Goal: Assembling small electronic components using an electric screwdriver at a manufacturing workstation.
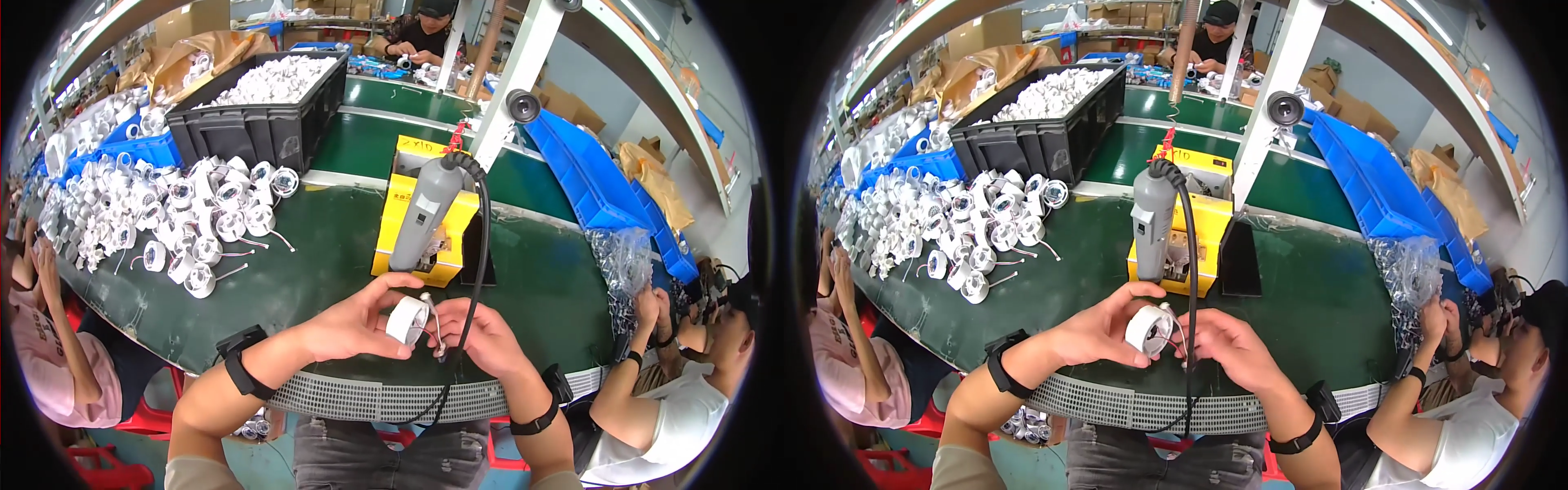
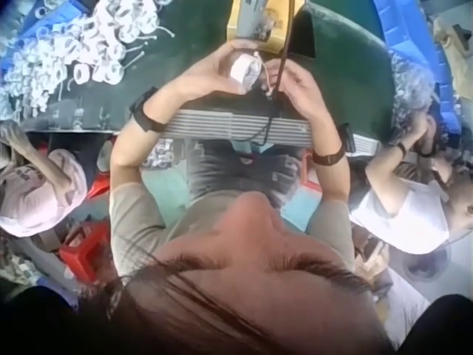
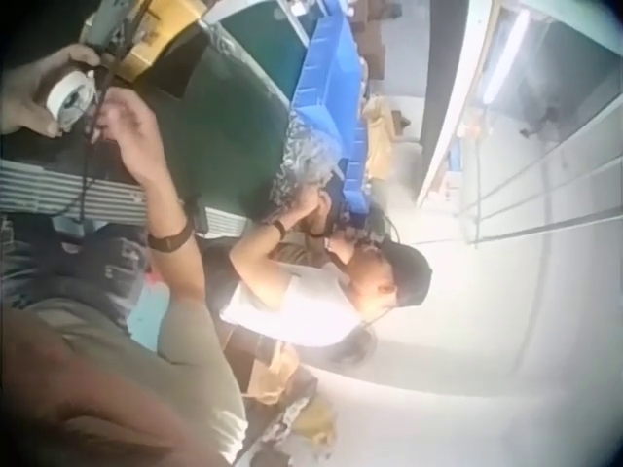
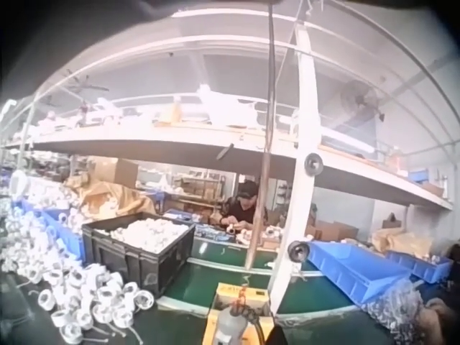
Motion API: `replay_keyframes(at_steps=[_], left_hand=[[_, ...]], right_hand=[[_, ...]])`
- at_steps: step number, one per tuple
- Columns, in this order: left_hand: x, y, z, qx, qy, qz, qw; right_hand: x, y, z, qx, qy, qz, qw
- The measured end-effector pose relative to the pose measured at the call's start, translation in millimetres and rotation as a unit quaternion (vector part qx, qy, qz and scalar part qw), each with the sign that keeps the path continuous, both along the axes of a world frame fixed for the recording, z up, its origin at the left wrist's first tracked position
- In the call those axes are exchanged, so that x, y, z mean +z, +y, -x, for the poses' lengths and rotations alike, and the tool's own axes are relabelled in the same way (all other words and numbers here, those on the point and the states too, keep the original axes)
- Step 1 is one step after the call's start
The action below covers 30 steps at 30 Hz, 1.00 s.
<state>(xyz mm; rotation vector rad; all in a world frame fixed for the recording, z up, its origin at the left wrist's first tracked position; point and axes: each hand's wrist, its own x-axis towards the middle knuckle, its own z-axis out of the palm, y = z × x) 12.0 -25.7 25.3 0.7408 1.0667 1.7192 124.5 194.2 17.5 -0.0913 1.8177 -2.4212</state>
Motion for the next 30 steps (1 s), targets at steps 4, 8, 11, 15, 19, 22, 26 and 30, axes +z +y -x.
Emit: replay_keyframes(at_steps=[4,8,11,15,19,22,26,30], left_hand=[[-4.3,2.7,5.0,-0.03,0.009,0.016,0.999],[-3.6,2.5,0.5,-0.013,-0.046,-0.003,0.999],[-0.5,2.1,2.5,-0.012,-0.213,-0.029,0.977],[-2.0,5.1,-2.1,0.01,-0.188,-0.007,0.982],[-2.1,6.1,-4.9,0.021,-0.173,0.034,0.984],[-3.2,7.9,-5.4,0.018,-0.166,0.046,0.985],[-2.8,9.0,-7.8,0.02,-0.151,0.071,0.986],[-4.7,10.6,-7.9,0.028,-0.147,0.085,0.985]], right_hand=[[2.4,-2.0,-3.5,-0.046,0.021,-0.101,0.994],[2.7,-2.1,-3.3,-0.054,-0.016,-0.124,0.991],[-0.3,-1.4,-1.6,-0.042,0.105,-0.116,0.987],[2.7,-7.3,0.8,-0.008,0.169,-0.251,0.953],[4.0,-13.7,1.4,-0.002,0.162,-0.335,0.928],[6.1,-13.4,1.1,0.007,0.148,-0.342,0.928],[8.2,-13.2,-1.0,0.016,0.141,-0.335,0.932],[9.5,-15.5,1.3,0.018,0.116,-0.329,0.937]])
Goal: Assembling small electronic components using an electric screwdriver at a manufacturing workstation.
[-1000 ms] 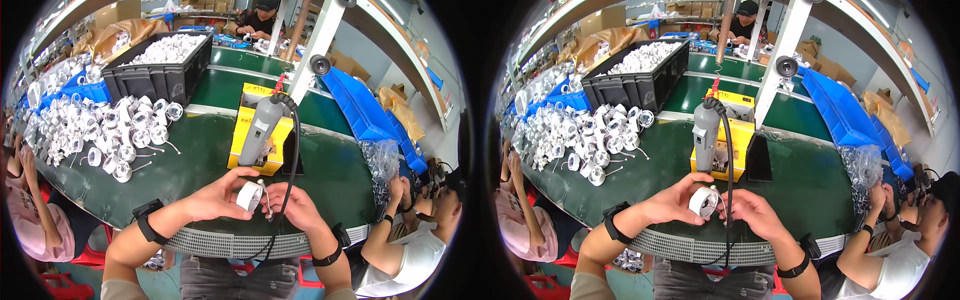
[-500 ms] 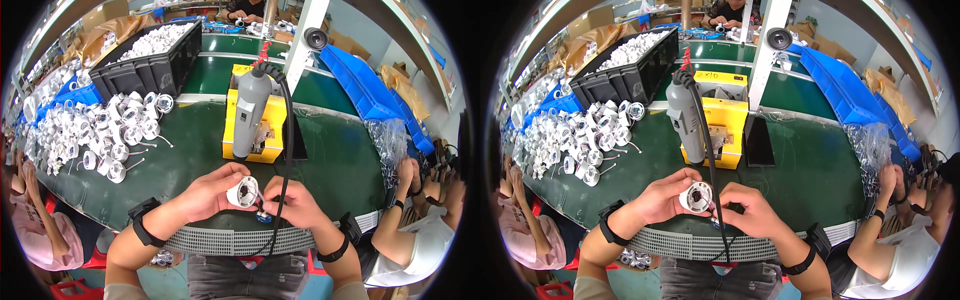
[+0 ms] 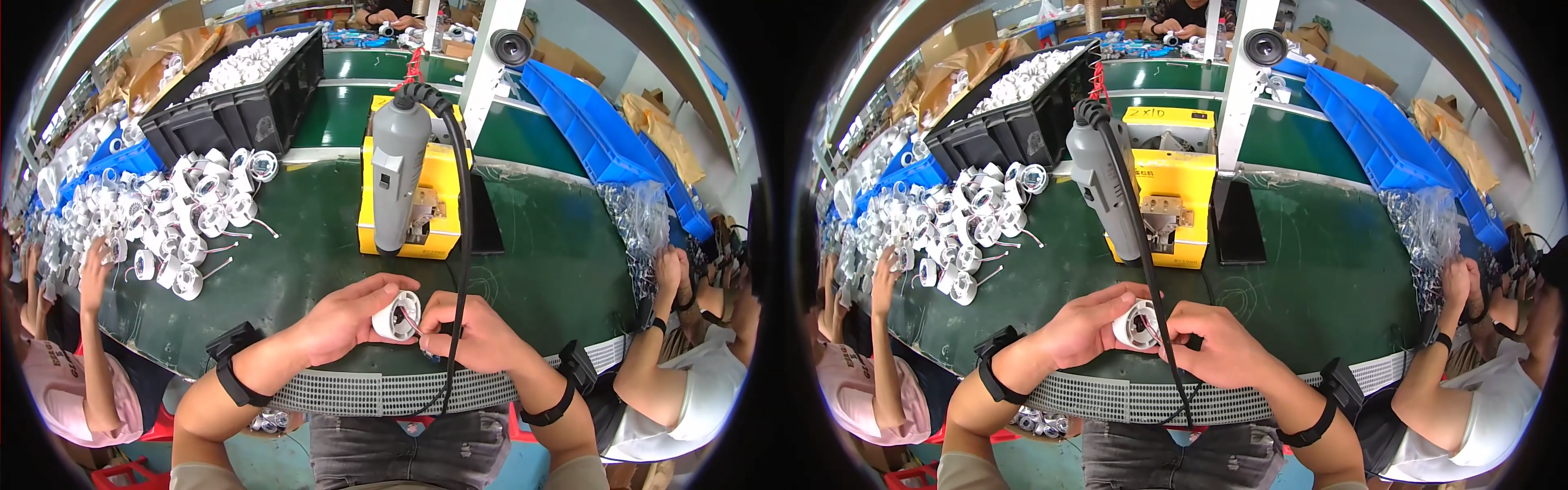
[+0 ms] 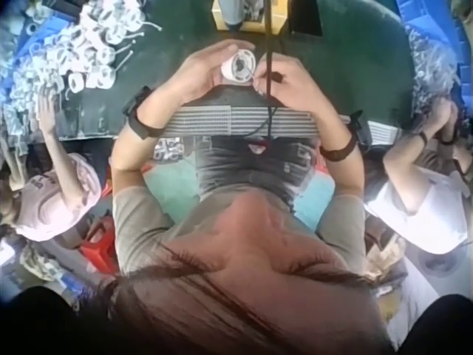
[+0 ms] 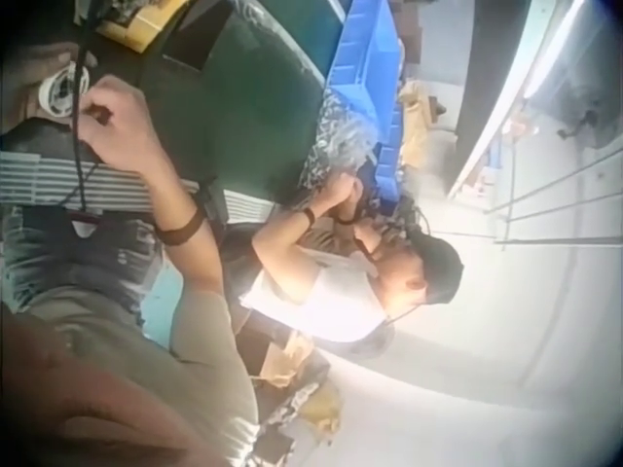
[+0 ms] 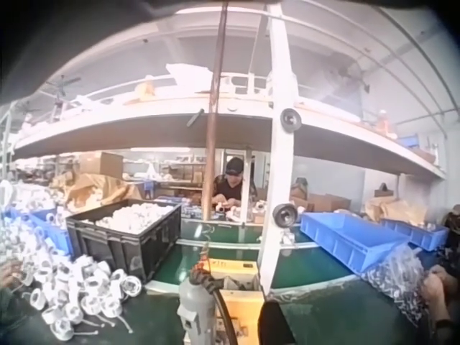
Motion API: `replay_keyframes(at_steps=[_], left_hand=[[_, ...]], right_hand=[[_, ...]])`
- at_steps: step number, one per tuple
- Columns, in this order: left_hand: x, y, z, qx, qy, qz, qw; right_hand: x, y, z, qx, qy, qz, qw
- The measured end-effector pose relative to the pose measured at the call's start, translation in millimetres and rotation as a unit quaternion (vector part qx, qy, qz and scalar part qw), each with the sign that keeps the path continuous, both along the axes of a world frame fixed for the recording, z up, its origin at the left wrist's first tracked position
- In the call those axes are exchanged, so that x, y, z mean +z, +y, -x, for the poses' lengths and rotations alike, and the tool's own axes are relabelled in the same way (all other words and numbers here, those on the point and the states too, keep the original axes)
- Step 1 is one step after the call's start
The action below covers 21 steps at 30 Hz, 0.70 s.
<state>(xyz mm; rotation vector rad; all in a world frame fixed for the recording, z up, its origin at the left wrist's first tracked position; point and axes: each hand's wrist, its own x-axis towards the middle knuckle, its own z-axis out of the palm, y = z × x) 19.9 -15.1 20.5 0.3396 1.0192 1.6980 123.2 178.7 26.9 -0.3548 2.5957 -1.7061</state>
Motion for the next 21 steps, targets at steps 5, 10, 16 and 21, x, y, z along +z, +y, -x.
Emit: replay_keyframes(at_steps=[5,10,16,21], left_hand=[[0.6,-0.5,0.4,-0.001,0.016,-0.021,1.0],[-1.2,1.2,-3.5,0.036,0.019,-0.054,0.998],[-4.8,-1.4,-2.7,0.051,0.052,-0.027,0.997],[-4.7,-0.2,-2.5,0.125,0.037,-0.09,0.987]], right_hand=[[-11.6,0.5,-0.3,-0.059,-0.062,0.104,0.991],[-14.0,-0.4,-0.3,-0.076,-0.059,0.143,0.985],[3.0,-14.9,-2.9,-0.151,-0.177,0.15,0.961],[-7.6,-17.9,-3.2,-0.25,0.287,-0.151,0.912]])
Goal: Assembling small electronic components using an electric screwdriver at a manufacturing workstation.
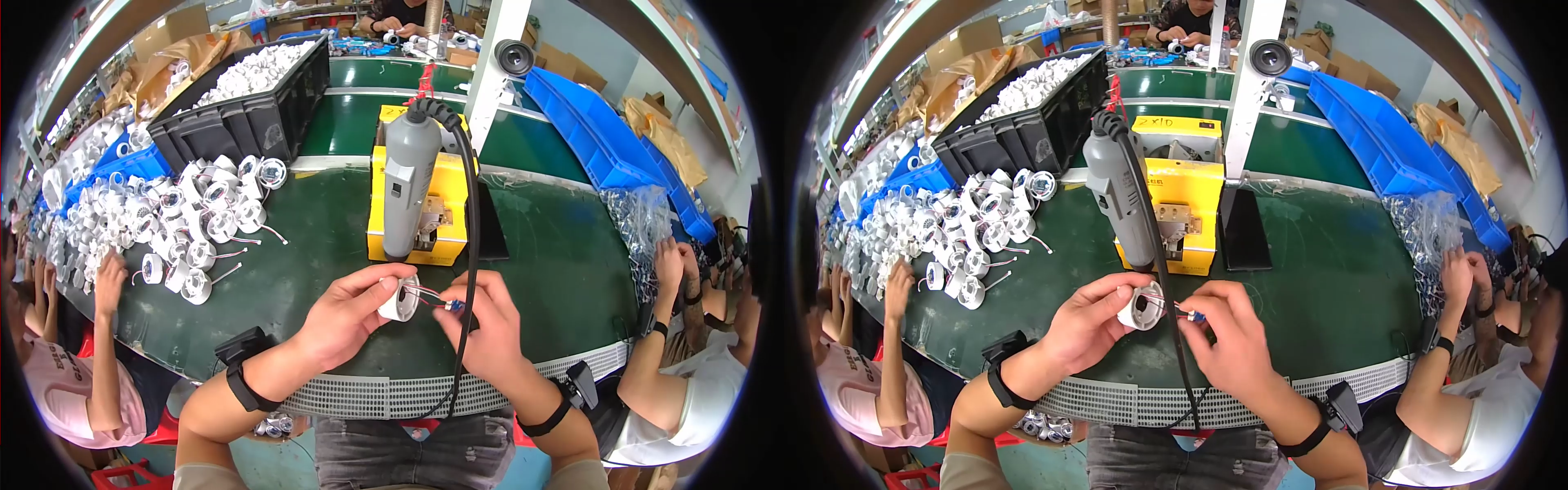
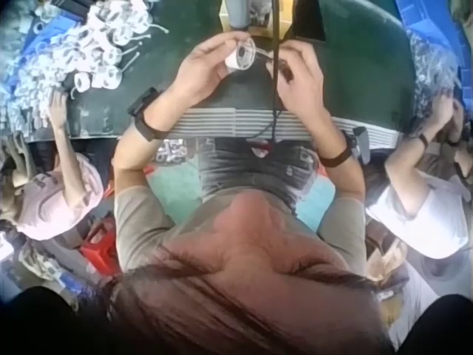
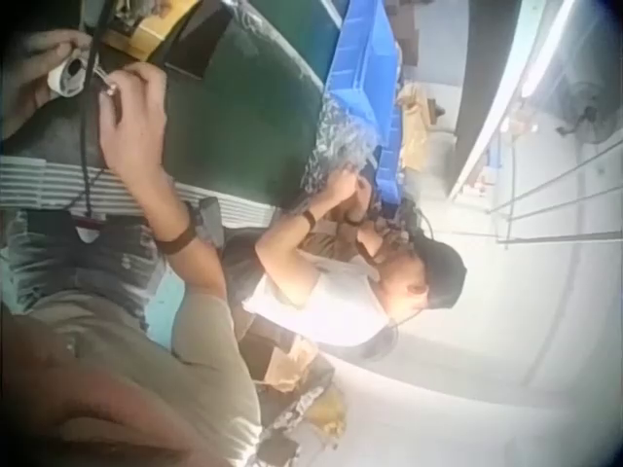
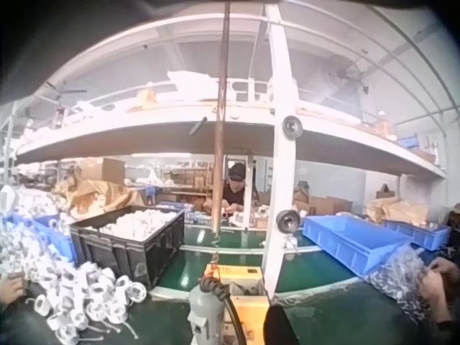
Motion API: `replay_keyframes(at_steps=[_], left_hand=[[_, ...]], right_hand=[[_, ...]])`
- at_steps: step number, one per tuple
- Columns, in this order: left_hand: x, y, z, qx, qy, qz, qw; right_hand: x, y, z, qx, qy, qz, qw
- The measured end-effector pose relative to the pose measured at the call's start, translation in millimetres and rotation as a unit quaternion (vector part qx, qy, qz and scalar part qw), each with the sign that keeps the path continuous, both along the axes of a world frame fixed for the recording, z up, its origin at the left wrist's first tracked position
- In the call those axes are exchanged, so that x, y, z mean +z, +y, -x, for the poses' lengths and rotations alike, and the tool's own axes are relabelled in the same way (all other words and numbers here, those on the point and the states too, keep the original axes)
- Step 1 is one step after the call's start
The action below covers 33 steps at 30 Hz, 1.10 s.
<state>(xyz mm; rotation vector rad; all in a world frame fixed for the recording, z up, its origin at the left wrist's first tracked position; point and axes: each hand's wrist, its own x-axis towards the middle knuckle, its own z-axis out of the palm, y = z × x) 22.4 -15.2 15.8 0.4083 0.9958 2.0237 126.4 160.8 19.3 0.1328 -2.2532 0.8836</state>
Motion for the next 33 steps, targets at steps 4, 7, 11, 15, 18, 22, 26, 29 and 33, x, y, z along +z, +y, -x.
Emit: replay_keyframes(at_steps=[4,7,11,15,18,22,26,29,33], left_hand=[[-1.7,-1.7,-0.8,0.004,-0.009,-0.043,0.999],[-3.8,-1.1,-2.6,-0.033,0.03,-0.073,0.996],[-5.4,1.3,-7.7,-0.079,0.038,-0.095,0.992],[-6.0,4.5,-11.0,-0.103,0.049,-0.107,0.988],[-7.9,6.8,-13.7,-0.101,0.072,-0.108,0.986],[-10.2,6.3,-14.9,-0.102,0.103,-0.11,0.983],[-6.3,9.2,-20.9,-0.108,0.086,-0.133,0.981],[-11.1,9.5,-20.0,-0.072,0.215,-0.038,0.973],[-8.8,9.3,-12.2,-0.095,0.191,0.065,0.975]], right_hand=[[2.7,8.6,-2.1,0.048,-0.026,-0.001,0.998],[-3.8,10.3,-0.4,0.111,-0.084,0.151,0.979],[2.5,-1.4,0.6,0.165,-0.175,0.457,0.857],[-1.4,-8.5,0.3,0.166,-0.152,0.449,0.865],[-3.4,-8.9,-1.1,0.139,-0.142,0.365,0.91],[-1.8,-4.0,2.6,0.123,-0.043,0.159,0.979],[-5.7,-10.3,6.3,0.111,-0.047,0.242,0.963],[-1.6,-9.4,8.6,0.138,-0.108,0.365,0.914],[5.3,-1.8,11.9,0.096,-0.141,0.28,0.945]])
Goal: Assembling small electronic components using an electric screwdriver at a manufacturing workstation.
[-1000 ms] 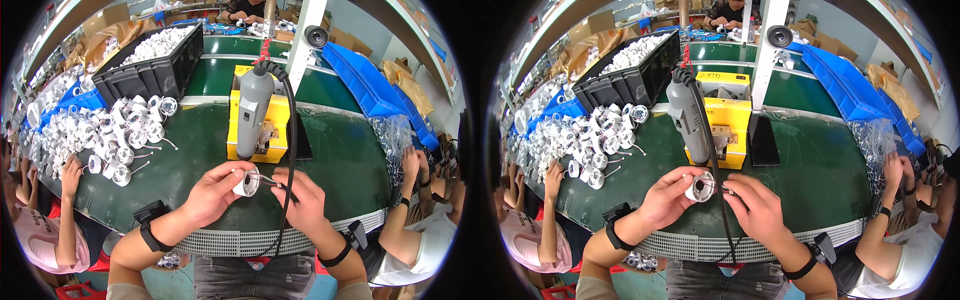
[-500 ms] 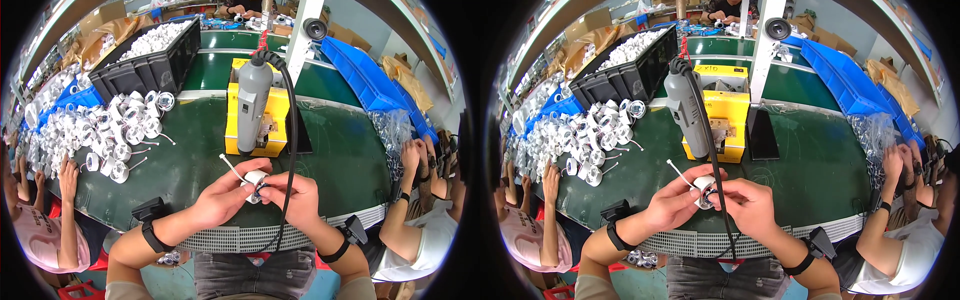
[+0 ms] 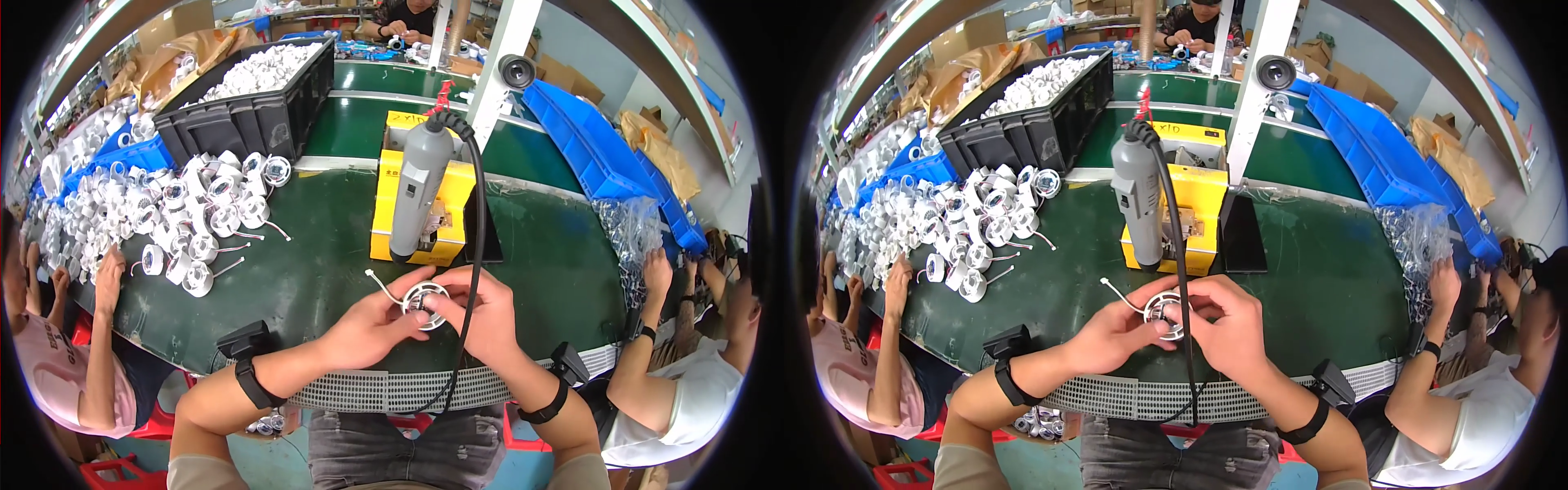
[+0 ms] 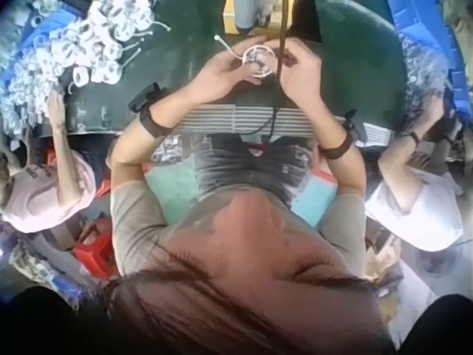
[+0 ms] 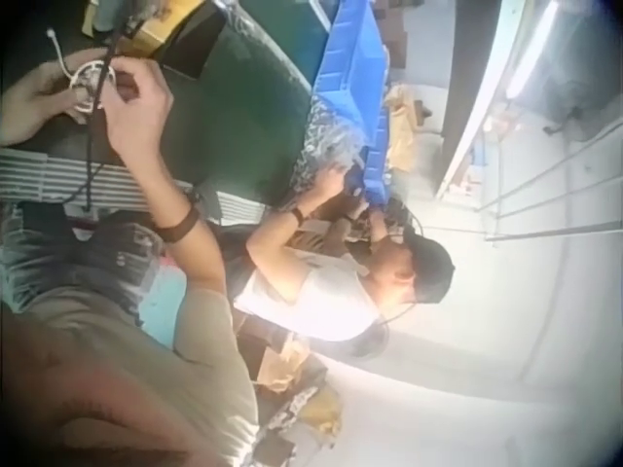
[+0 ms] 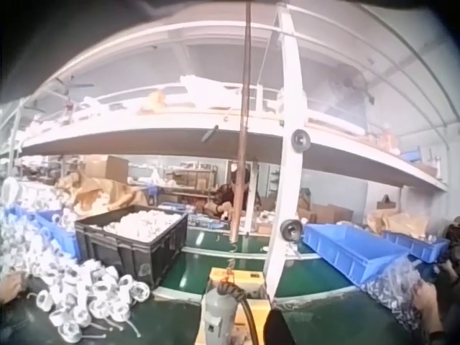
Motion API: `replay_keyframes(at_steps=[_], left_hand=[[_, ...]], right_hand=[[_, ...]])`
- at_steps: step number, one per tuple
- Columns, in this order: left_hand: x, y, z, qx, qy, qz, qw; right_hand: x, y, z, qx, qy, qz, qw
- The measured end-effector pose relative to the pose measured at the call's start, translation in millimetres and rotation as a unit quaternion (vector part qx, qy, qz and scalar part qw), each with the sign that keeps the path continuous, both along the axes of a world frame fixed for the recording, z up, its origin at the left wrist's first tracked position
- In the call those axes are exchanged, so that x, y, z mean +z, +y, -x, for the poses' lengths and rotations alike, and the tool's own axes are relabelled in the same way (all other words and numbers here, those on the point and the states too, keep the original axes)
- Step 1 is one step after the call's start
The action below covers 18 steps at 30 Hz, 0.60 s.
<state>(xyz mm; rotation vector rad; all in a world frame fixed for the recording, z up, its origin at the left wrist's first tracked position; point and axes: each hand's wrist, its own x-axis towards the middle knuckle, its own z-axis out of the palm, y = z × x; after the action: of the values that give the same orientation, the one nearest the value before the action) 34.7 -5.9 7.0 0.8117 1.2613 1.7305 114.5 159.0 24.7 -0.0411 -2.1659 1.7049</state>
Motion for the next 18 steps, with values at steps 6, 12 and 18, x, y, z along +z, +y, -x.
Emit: replay_keyframes(at_steps=[6,12,18], left_hand=[[-2.3,0.2,6.0,0.053,-0.062,0.012,0.997],[-3.4,-2.4,16.5,0.065,-0.113,0.032,0.991],[-6.5,-0.1,16.5,0.07,-0.116,0.085,0.987]], right_hand=[[10.2,-7.2,21.0,-0.1,0.168,-0.275,0.941],[52.3,-35.2,66.7,-0.071,0.012,-0.093,0.993],[39.4,-30.0,84.8,-0.085,0.311,0.06,0.945]])
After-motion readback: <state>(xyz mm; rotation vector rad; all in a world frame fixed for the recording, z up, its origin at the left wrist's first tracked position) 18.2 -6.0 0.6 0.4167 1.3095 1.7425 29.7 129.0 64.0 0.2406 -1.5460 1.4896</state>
